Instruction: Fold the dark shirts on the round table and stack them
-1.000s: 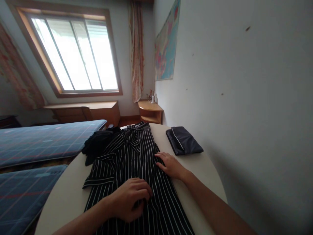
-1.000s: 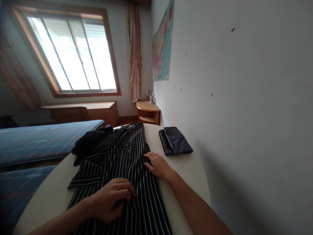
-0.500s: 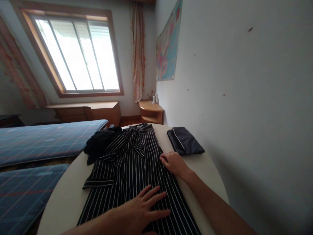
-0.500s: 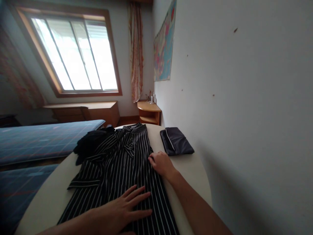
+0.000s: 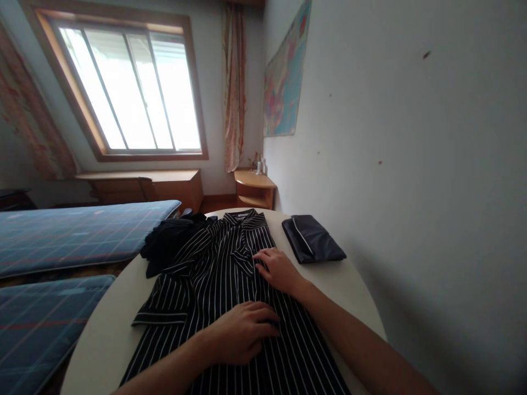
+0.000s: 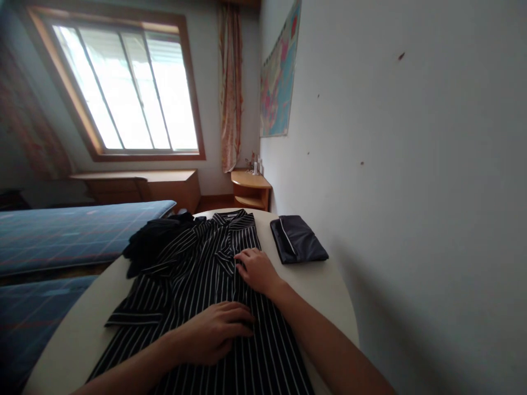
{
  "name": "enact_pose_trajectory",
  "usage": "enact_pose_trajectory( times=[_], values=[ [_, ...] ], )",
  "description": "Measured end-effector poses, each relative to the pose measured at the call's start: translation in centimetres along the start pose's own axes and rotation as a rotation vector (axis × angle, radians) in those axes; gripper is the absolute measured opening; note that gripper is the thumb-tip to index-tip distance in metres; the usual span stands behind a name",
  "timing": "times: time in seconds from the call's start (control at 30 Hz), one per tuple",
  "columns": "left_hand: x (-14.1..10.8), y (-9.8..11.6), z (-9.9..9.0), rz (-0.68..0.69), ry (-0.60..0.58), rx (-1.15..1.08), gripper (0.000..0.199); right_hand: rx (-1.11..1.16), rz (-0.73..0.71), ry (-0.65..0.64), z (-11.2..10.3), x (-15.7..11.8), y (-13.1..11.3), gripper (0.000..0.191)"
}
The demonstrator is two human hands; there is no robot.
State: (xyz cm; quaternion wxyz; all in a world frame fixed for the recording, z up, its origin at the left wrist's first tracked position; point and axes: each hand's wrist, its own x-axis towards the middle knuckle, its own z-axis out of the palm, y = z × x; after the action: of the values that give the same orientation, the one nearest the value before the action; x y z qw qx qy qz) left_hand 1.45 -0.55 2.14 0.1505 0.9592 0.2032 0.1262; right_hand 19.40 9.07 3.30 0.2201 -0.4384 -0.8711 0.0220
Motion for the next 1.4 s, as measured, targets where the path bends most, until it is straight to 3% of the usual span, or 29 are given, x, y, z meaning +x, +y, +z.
enact_pose_trajectory(
  times=[0.23, 0.37, 0.6, 0.7, 0.87, 1.0, 1.1, 1.2, 1.3, 1.4],
  values=[
    [-0.6, -0.7, 0.2, 0.118, 0.030, -0.036, 0.041, -0.144, 0.121, -0.112, 1.6, 5.5, -2.0, 0.029],
    [-0.8, -1.0, 0.1, 0.097, 0.032, 0.011, 0.018, -0.214, 0.257, -0.205, 2.6, 6.7, -2.1, 0.023],
    [-0.5, -0.1, -0.8, 0.084, 0.080, 0.019, 0.012, -0.141, 0.318, -0.099, 1.9, 7.5, -2.0, 0.022],
    [-0.6, 0.0, -0.8, 0.070, 0.066, 0.037, 0.016, -0.030, 0.328, 0.005, 2.1, 7.8, -2.2, 0.021],
    [-0.9, -0.4, -0.7, 0.012, 0.003, 0.012, 0.024, 0.128, 0.219, -0.044, 4.2, 7.0, -2.1, 0.029],
    [-0.8, -0.3, -1.1, -0.007, -0.010, -0.003, 0.050, 0.134, 0.165, 0.053, 5.7, 5.6, -1.4, 0.036],
    [-0.7, 0.0, -0.8, -0.039, -0.102, -0.016, 0.067, 0.144, 0.121, 0.025, 6.2, 4.7, -0.7, 0.040],
    [-0.6, 0.3, -0.4, -0.044, -0.152, -0.063, 0.070, 0.195, 0.112, -0.016, 5.8, 4.4, 0.3, 0.038],
    [-0.5, 0.7, -0.2, -0.025, -0.162, -0.095, 0.070, 0.176, 0.208, 0.064, 4.6, 4.6, 1.5, 0.034],
    [-0.3, 1.2, -0.4, -0.014, -0.140, -0.112, 0.061, 0.045, 0.415, 0.117, 3.2, 5.3, 3.3, 0.032]
  ],
)
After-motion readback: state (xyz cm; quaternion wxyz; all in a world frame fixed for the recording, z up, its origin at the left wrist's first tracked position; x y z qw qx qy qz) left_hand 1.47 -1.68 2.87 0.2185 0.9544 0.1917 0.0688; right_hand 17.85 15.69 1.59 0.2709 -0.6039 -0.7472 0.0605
